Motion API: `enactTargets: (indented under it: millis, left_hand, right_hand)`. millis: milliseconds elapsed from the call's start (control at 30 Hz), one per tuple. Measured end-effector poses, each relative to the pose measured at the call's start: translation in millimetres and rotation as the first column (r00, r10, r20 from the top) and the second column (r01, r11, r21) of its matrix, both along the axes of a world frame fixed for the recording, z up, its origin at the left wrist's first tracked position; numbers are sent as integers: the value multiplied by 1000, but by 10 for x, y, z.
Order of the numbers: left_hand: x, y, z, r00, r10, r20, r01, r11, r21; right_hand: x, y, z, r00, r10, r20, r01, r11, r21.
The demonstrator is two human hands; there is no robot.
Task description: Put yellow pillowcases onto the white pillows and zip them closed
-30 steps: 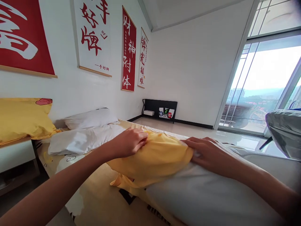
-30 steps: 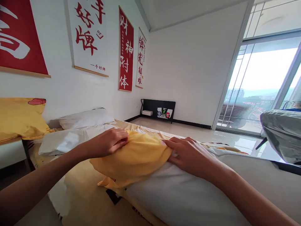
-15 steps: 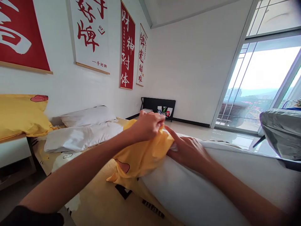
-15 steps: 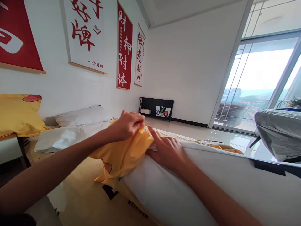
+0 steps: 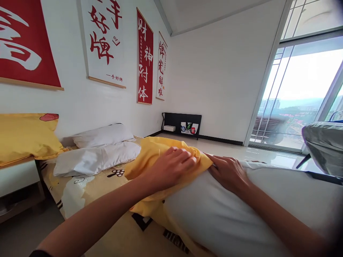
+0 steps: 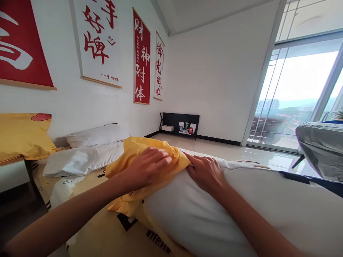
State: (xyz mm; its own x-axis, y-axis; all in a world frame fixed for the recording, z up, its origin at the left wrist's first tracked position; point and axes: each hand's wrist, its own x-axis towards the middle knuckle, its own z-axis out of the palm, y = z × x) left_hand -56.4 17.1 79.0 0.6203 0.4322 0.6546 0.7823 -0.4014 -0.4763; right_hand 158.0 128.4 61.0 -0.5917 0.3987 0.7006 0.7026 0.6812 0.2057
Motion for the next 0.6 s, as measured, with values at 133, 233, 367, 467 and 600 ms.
enactTargets:
  millis: [133, 233, 367, 467, 600]
  left_hand:
    - [-254, -83, 78, 974, 134, 183, -148, 987, 67]
    - [-410, -59, 55, 974, 150, 168, -167, 981, 96]
    - [-377, -30, -15, 980, 90, 176, -124, 974, 190]
    - [-110, -51, -17, 980, 111, 164, -152, 951, 268]
    - [379, -114, 21, 994, 38, 102, -71, 940, 333]
  right_hand:
    - [10, 2, -6, 997, 76, 13, -77, 993, 91]
    - [76, 4, 3, 984, 173, 51, -178, 976, 122]
    - [144, -67, 19, 960, 240, 147, -266, 943, 198]
    - [68, -196, 52, 977, 186, 101, -207, 938, 276]
    - [-144, -377, 159, 990, 127, 61, -135, 981, 141]
